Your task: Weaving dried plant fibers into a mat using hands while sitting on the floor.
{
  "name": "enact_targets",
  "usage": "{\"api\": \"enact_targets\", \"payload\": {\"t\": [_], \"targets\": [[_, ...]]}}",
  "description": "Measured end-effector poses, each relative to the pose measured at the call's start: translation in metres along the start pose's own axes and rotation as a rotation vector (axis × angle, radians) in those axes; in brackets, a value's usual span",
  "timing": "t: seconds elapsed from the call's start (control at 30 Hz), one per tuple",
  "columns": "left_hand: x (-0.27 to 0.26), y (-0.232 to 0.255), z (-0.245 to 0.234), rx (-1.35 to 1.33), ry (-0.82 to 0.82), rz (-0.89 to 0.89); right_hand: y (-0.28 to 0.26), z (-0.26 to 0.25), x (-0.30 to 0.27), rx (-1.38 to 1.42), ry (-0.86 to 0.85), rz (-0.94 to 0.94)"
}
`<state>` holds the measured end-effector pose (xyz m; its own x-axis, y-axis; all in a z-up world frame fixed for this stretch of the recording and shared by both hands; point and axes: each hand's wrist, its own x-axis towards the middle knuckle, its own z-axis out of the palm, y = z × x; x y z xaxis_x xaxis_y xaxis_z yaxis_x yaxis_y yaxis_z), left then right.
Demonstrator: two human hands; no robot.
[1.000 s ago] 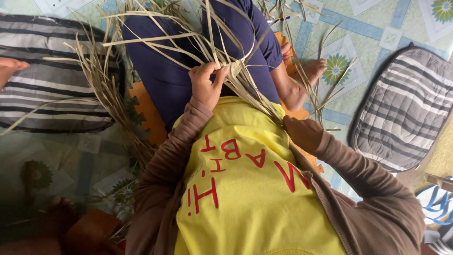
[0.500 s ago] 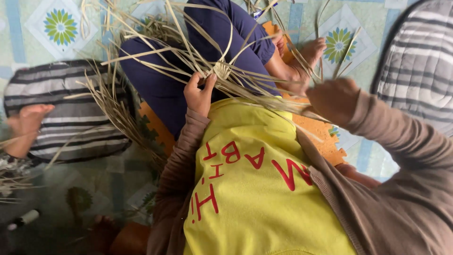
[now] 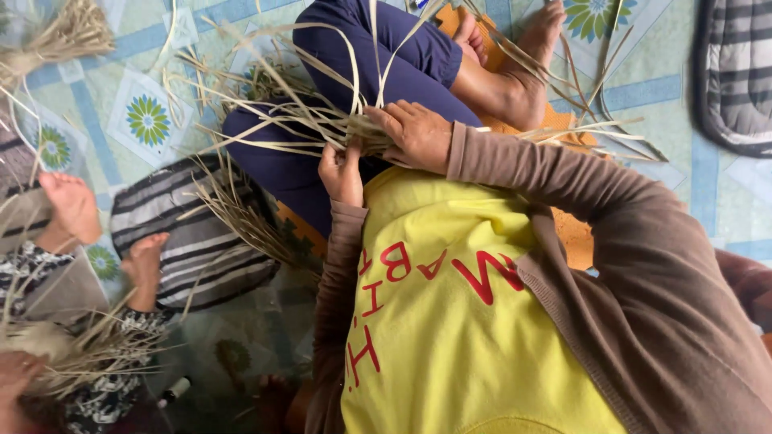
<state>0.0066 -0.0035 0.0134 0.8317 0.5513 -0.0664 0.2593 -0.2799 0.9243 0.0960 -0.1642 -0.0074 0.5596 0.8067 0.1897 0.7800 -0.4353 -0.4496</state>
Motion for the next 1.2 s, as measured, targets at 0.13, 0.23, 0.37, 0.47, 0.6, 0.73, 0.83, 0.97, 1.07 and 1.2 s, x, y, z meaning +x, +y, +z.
{"api": "enact_targets", "payload": {"t": [0.13, 0.23, 0.37, 0.47, 0.6, 0.73, 0.83, 0.97, 1.07, 1.2], "targets": [[0.006, -0.048, -0.001, -0.128, 0.018, -0.087, 0.011, 0.011, -0.004, 0.391, 0.343, -0.073], [0.003, -0.049, 0.0, -0.162, 0.018, -0.104, 0.014, 0.014, -0.003, 0.522, 0.379, -0.06], [0.0, -0.058, 0.002, -0.087, -0.047, -0.131, 0.01, 0.008, -0.004, 0.55, 0.409, -0.078], [0.006, -0.051, 0.0, -0.062, -0.039, -0.043, 0.003, 0.001, -0.003, 0.428, 0.542, -0.234], [0.008, -0.056, 0.003, -0.05, -0.014, -0.032, -0.001, 0.005, -0.005, 0.341, 0.597, -0.312], [0.005, -0.075, 0.001, -0.166, -0.03, -0.099, 0.002, 0.003, -0.003, 0.27, 0.606, -0.334], [0.009, -0.055, -0.001, -0.299, -0.011, -0.142, 0.0, 0.0, -0.002, 0.268, 0.61, -0.332], [0.015, -0.007, 0.007, -0.338, -0.058, -0.1, 0.002, -0.003, -0.005, 0.238, 0.61, -0.34], [0.019, -0.041, 0.011, -0.311, -0.025, -0.129, 0.001, -0.003, -0.006, 0.15, 0.614, -0.359], [0.015, -0.01, 0.016, -0.156, 0.026, -0.043, 0.006, 0.007, -0.007, 0.091, 0.619, -0.383]]}}
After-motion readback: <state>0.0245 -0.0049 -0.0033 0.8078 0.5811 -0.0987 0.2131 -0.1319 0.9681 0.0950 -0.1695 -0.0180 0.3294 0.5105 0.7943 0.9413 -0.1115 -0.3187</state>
